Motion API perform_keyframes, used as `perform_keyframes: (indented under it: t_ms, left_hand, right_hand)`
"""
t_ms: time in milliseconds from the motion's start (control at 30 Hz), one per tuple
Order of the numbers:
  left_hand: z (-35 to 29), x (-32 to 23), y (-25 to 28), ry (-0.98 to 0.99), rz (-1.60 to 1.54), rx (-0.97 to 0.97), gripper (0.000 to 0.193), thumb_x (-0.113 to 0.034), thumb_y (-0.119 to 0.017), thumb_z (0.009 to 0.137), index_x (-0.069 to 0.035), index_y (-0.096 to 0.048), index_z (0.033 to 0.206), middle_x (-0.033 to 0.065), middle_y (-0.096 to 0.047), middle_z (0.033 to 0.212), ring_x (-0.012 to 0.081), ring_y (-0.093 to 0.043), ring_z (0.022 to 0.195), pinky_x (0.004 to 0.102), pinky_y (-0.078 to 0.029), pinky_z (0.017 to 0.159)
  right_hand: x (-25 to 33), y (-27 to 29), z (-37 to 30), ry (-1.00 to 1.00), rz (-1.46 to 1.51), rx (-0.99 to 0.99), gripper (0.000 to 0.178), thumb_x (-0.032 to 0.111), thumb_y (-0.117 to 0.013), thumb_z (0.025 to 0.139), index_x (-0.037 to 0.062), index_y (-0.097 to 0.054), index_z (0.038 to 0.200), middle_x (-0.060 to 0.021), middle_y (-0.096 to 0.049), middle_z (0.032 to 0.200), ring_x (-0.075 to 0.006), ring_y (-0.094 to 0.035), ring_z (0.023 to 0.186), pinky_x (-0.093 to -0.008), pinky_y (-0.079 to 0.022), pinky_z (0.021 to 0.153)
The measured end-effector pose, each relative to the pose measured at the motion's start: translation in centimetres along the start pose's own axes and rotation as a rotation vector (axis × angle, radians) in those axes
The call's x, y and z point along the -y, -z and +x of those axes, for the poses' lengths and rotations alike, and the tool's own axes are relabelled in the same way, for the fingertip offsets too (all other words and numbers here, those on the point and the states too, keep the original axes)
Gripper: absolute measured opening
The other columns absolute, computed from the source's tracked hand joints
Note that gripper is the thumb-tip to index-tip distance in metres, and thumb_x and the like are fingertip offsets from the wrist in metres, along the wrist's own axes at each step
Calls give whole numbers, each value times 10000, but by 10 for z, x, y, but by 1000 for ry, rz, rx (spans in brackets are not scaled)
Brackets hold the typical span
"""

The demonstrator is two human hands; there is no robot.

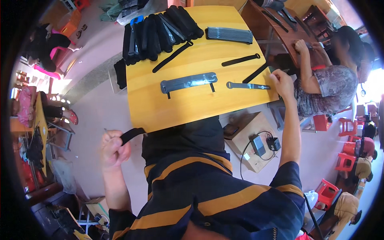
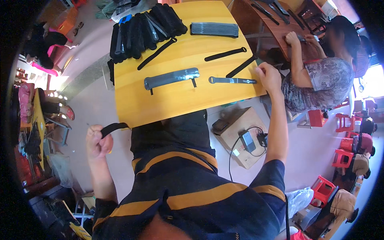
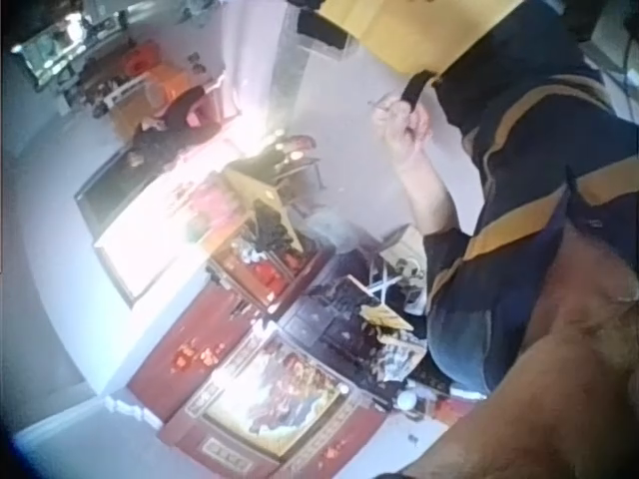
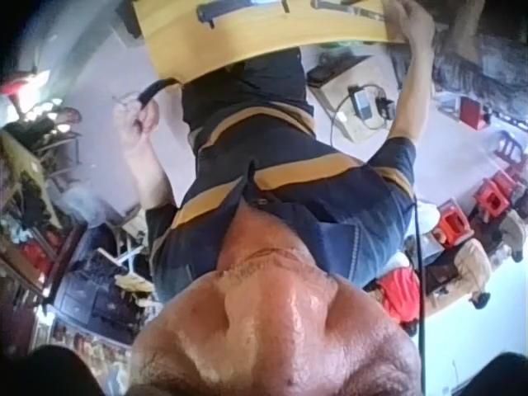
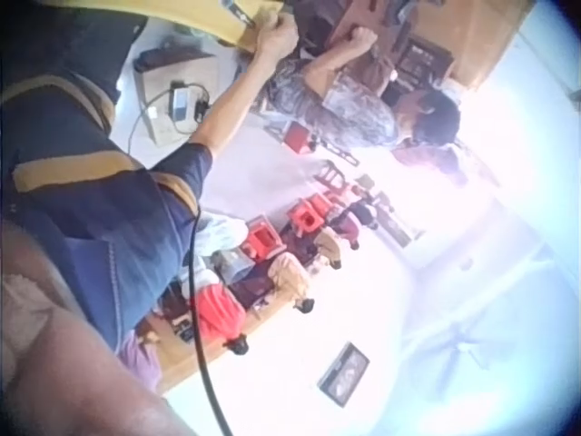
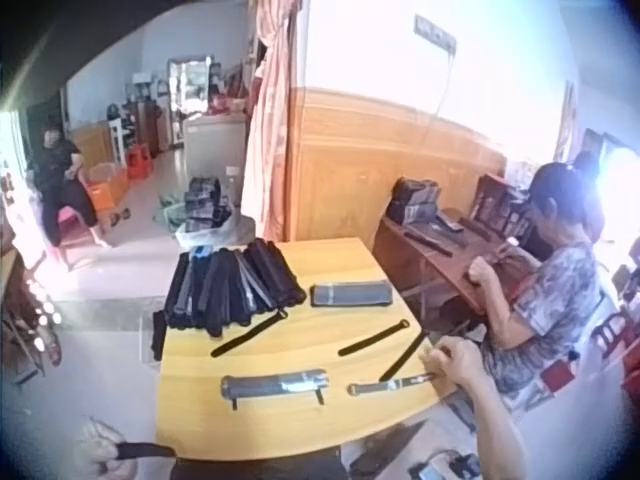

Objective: Assembling and checking textile straps or components at a workstation.

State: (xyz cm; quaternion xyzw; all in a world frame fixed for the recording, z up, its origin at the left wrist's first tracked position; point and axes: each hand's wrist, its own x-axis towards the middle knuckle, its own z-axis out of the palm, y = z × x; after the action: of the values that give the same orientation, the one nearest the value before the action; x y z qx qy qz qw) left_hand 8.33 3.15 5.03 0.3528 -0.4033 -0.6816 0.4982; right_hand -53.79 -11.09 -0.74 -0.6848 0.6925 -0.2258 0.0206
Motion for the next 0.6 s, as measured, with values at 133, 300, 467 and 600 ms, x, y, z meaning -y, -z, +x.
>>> perform_keyframes:
  t_ms: [133, 300, 467, 600]
  left_hand:
    - [29, 3, -45, 177, 93, 6, 368, -185, -632, 984, -77, -489, 663, 59, -529, 542, 99, -418, 392, 262, -299, 359]
    - [56, 2, -116, 350, 347, 106, 339, -172, -596, 1028, -54, -590, 709, -8, -568, 595, 42, -462, 492, 241, -350, 449]
    - [83, 27, -152, 283, 460, 297, 387, -231, -597, 1046, -54, -602, 701, -38, -569, 601, 27, -479, 549, 233, -372, 512]
    - [95, 29, -161, 276, 504, 377, 352, -238, -600, 1050, -62, -604, 746, -34, -588, 644, 25, -493, 593, 231, -377, 540]
  right_hand:
    - [60, -12, -23, 94, 272, -151, 69, 86, -696, 927, 21, -680, 944, -157, -698, 871, -316, -703, 810, -373, -545, 724]
    - [200, -16, -79, 444, 511, 209, 546, 293, -864, 770, 94, -649, 1231, -98, -687, 930, -281, -703, 835, -400, -563, 737]
    - [232, -31, -101, 478, 569, 96, 473, 90, -789, 754, 75, -653, 1207, -107, -677, 893, -323, -690, 772, -410, -545, 663]
    - [228, -45, -96, 468, 654, -71, 343, -45, -689, 715, 50, -699, 1045, -100, -681, 837, -308, -693, 734, -390, -542, 641]
